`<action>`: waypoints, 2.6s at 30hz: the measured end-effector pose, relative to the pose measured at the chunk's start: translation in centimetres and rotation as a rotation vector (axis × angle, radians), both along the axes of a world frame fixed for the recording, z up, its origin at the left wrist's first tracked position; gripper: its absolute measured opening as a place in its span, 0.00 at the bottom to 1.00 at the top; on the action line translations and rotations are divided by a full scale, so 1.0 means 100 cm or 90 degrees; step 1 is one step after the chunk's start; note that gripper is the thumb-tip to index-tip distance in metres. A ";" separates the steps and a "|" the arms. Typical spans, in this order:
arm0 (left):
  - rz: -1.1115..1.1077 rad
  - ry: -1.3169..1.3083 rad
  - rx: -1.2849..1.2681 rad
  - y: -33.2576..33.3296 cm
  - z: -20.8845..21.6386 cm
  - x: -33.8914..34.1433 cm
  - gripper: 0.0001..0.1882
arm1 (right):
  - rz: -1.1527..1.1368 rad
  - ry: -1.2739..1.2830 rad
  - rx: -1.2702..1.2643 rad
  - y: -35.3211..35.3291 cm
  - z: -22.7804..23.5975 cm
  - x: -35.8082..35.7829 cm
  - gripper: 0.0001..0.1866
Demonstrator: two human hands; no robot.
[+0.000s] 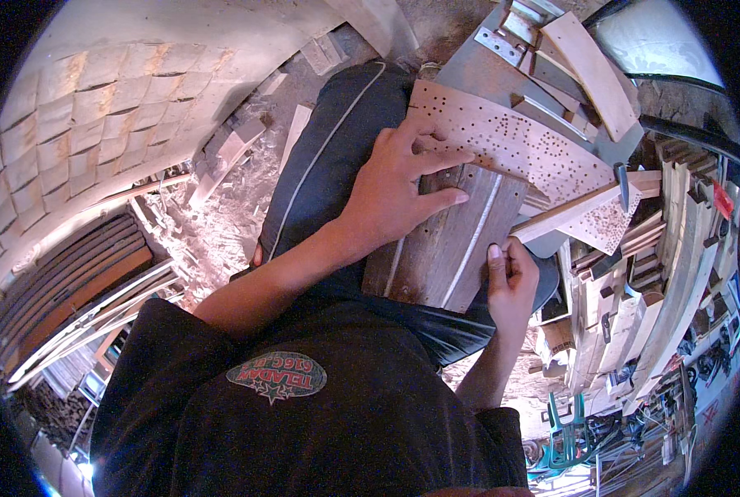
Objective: The person assembles a wooden component by placing a thin metal plate onto a curved wood piece and securing it with a small nail and hammer.
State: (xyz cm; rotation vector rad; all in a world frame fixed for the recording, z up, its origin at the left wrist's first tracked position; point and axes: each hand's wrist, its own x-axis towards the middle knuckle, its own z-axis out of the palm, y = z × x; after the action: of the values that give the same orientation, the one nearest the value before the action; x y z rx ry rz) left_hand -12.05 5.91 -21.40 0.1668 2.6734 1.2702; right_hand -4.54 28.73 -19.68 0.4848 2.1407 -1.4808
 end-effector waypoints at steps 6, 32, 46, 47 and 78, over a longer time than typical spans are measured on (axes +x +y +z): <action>-0.007 -0.034 0.027 -0.001 0.001 -0.004 0.24 | 0.013 0.008 0.004 0.001 -0.001 0.000 0.14; 0.010 -0.079 0.035 -0.002 0.001 -0.005 0.28 | 0.000 0.018 -0.010 0.001 -0.001 -0.002 0.14; 0.004 -0.077 0.017 -0.001 0.000 -0.005 0.29 | 0.000 0.008 -0.013 -0.004 0.008 -0.010 0.13; 0.017 -0.079 0.021 -0.001 -0.001 -0.005 0.29 | 0.001 0.008 -0.013 -0.003 0.008 -0.010 0.13; 0.009 0.060 0.094 -0.005 -0.029 -0.011 0.26 | -0.129 0.044 -0.070 -0.009 -0.021 0.023 0.18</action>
State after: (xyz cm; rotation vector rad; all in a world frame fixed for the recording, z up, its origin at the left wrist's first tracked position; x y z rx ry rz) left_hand -13.12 5.38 -24.30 0.2333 2.6605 1.5008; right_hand -2.24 27.82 -21.78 0.6348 2.0990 -1.7387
